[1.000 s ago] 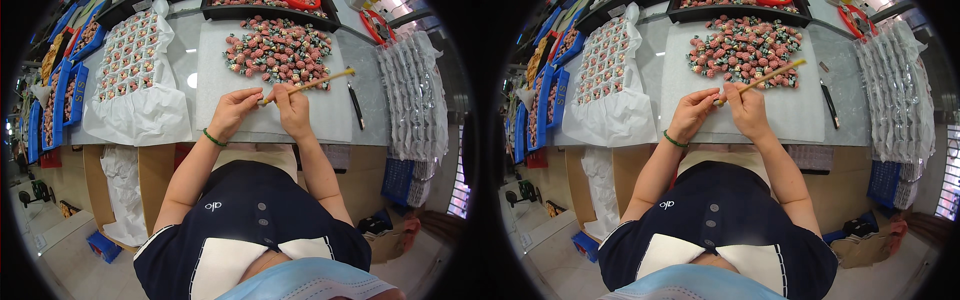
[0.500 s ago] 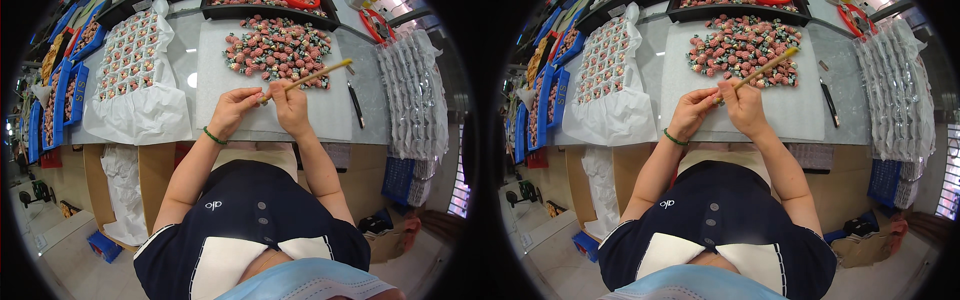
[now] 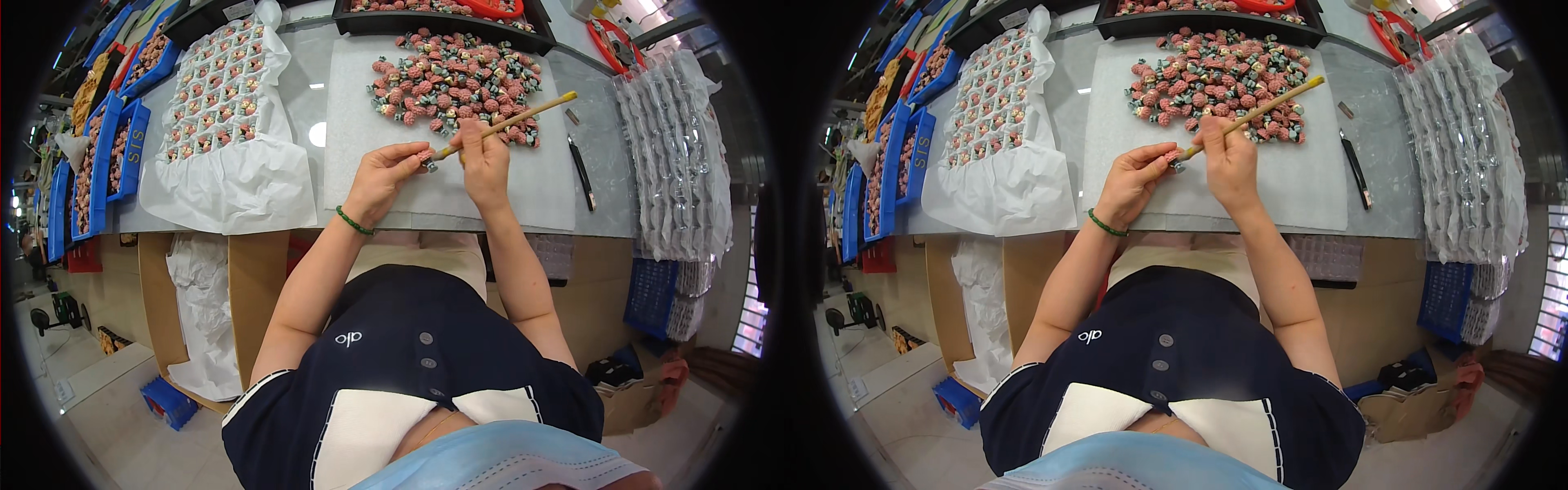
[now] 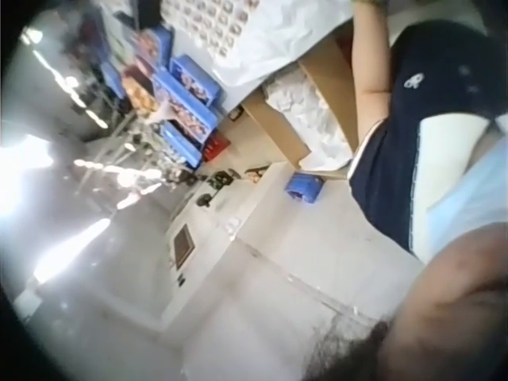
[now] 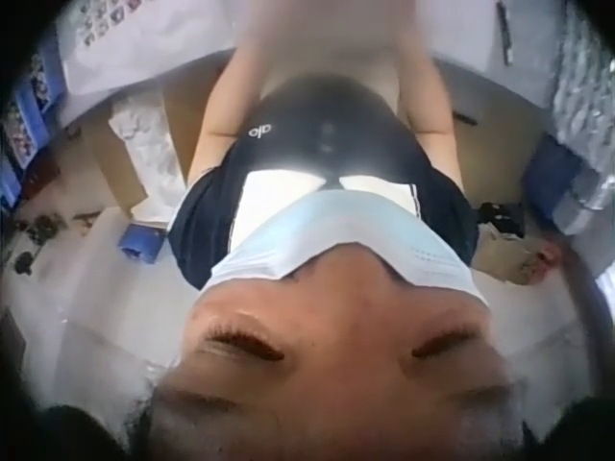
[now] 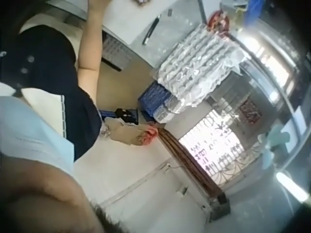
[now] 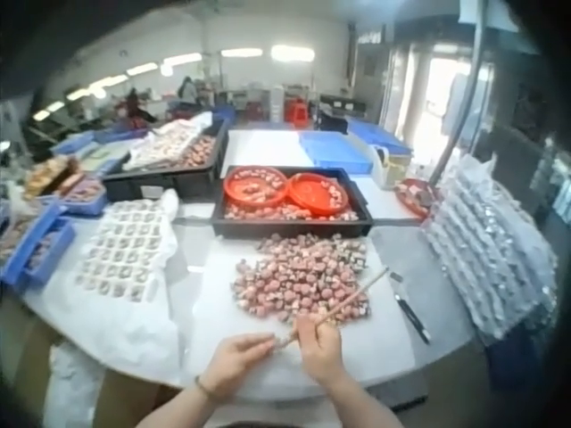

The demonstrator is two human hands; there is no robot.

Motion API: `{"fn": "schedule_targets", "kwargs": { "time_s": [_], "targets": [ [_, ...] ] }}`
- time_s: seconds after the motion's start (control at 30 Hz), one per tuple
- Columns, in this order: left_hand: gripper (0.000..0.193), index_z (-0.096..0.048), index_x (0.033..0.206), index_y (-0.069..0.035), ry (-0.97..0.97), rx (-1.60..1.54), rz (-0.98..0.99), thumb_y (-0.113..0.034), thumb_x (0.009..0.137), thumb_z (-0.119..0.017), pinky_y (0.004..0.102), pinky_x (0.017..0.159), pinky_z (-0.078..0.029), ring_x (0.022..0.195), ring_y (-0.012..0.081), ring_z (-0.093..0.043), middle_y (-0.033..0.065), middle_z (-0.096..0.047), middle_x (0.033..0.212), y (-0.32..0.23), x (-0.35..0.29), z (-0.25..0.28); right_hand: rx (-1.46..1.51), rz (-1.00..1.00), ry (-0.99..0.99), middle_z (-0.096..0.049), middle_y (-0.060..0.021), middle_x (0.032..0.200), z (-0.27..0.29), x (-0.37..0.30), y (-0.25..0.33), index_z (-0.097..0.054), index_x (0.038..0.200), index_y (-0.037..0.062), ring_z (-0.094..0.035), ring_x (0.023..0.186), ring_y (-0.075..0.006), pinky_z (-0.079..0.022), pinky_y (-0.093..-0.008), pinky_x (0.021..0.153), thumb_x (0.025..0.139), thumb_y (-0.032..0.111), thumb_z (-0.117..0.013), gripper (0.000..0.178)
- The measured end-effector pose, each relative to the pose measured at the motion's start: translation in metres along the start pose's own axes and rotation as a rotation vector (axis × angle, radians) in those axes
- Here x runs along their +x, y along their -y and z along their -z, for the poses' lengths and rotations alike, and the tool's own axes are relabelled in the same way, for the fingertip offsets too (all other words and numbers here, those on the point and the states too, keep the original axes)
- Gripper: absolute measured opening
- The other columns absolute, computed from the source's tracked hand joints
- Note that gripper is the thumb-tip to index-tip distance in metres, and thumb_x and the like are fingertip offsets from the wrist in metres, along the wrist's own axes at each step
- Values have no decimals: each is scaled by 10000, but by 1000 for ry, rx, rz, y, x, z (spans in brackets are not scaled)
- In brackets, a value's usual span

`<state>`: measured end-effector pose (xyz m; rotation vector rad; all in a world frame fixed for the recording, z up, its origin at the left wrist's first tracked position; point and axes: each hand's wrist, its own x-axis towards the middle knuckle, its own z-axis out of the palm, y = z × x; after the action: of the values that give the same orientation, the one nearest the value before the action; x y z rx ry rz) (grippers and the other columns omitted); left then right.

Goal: Inspecting floral toy parts, applying a substance using a stick, and organizing them into compartmentalized trays.

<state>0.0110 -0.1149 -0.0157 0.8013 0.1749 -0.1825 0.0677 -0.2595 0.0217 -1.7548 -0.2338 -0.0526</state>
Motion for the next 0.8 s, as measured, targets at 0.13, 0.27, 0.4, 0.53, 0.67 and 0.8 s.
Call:
{"fn": "schedule_targets", "kwargs": {
  "time_s": [0.13, 0.27, 0.4, 0.53, 0.67, 0.8],
  "targets": [
    [238, -558, 1045, 48, -9, 5, 13, -19, 817, -547, 266, 779, -459, 881, 149, -562, 106, -597, 972, -1, -7, -3, -20, 57, 37, -454, 26, 544, -1, -6, 12, -536, 695, 14, -387, 499, -51, -316, -210, 449, 904, 264, -456, 336],
    [231, -569, 1030, 42, 9, -3, 10, -28, 810, -562, 246, 755, -454, 836, 130, -558, 97, -602, 943, 1, -16, -4, -46, 238, 75, -475, 0, 555, -2, -23, 22, -536, 688, 6, -413, 510, -68, -328, -215, 459, 900, 237, -466, 322],
    [227, -573, 1021, 39, -9, 43, 7, -32, 806, -572, 238, 737, -450, 805, 123, -554, 95, -606, 921, 3, -24, -11, -173, 174, 6, -512, -38, 587, 1, -29, 30, -542, 695, 0, -455, 540, -95, -361, -230, 500, 898, 206, -466, 299],
    [224, -580, 1003, 37, -21, 25, 0, -40, 793, -593, 234, 721, -453, 787, 121, -556, 87, -611, 896, 3, -31, -21, -121, 273, 14, -551, -89, 581, 9, -43, 38, -552, 711, -12, -537, 497, -160, -404, -278, 460, 874, 198, -507, 270],
    [236, -559, 1030, 38, -37, 156, 5, -51, 813, -571, 258, 760, -454, 827, 135, -563, 87, -605, 918, 0, -34, -28, -207, 250, 71, -552, -88, 581, 14, -41, 43, -540, 704, -14, -537, 498, -172, -404, -282, 460, 879, 191, -497, 273],
    [235, -556, 1035, 34, -32, 110, 11, -53, 817, -567, 268, 766, -454, 832, 131, -558, 79, -602, 919, -8, -33, -24, -146, 328, -118, -553, -31, 628, 16, -30, 41, -561, 754, -6, -490, 522, -94, -374, -233, 462, 897, 246, -470, 304]
  ]
}}
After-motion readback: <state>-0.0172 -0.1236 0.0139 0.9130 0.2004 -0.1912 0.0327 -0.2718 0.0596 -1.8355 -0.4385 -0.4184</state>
